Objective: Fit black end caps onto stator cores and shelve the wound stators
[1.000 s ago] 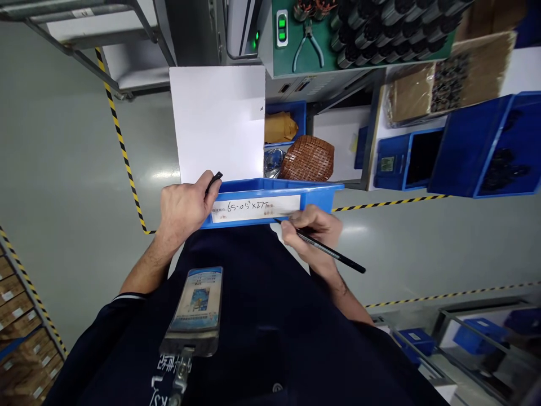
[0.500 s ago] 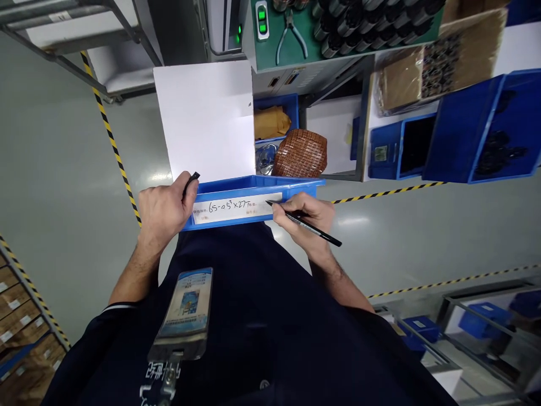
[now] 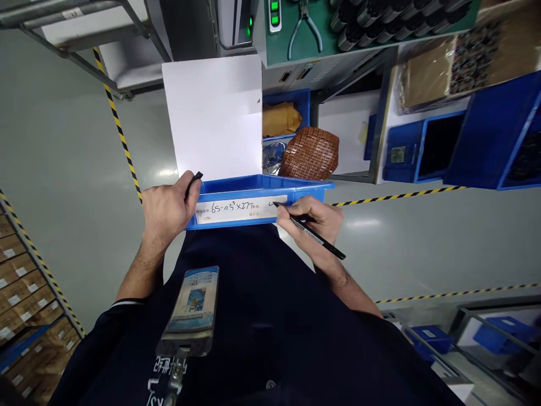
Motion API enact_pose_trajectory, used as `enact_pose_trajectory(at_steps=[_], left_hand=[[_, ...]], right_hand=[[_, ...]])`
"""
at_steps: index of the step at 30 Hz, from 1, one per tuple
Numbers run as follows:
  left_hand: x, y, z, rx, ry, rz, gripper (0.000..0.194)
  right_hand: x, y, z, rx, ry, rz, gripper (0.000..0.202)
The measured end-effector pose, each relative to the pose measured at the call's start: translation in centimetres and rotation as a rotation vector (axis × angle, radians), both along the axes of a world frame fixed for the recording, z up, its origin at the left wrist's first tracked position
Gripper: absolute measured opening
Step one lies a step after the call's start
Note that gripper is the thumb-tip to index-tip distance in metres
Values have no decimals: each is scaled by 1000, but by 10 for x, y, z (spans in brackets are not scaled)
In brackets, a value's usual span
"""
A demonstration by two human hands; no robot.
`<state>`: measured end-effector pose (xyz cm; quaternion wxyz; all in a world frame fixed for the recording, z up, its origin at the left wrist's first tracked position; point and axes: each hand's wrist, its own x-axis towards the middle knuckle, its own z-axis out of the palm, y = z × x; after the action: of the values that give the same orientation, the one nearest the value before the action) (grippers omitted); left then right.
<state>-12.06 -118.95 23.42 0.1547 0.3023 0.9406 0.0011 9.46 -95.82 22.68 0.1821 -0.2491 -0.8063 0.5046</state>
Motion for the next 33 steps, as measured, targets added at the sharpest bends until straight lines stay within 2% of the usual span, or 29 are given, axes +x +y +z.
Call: enact_pose_trajectory(at_steps=[5, 10, 18, 21, 23, 28, 30, 33], left_hand=[[-2, 1, 0, -1, 3, -10, 59], [-4, 2, 0, -2, 14, -16, 59], [-6, 5, 2, -2, -2, -19, 59], [-8, 2, 1, 20, -10, -34, 58], [-11, -3, 0, 71, -13, -68, 57], [-15, -15, -7, 311, -3, -199, 56], [-17, -19, -10, 392, 17, -243, 56], [-19, -22, -12, 427, 22, -283, 55]], right_hand=[[0, 5, 1, -74, 10, 78, 38], [-1, 4, 0, -34, -14, -19, 36], [-4, 5, 5, -47, -21, 37, 40], [-4, 3, 2, 2, 1, 10, 39], [-4, 1, -1, -9, 0, -19, 36], [-3, 3, -10, -258, 50, -163, 38], [-4, 3, -9, -310, 91, -192, 37], [-9, -3, 0, -349, 151, -53, 17]])
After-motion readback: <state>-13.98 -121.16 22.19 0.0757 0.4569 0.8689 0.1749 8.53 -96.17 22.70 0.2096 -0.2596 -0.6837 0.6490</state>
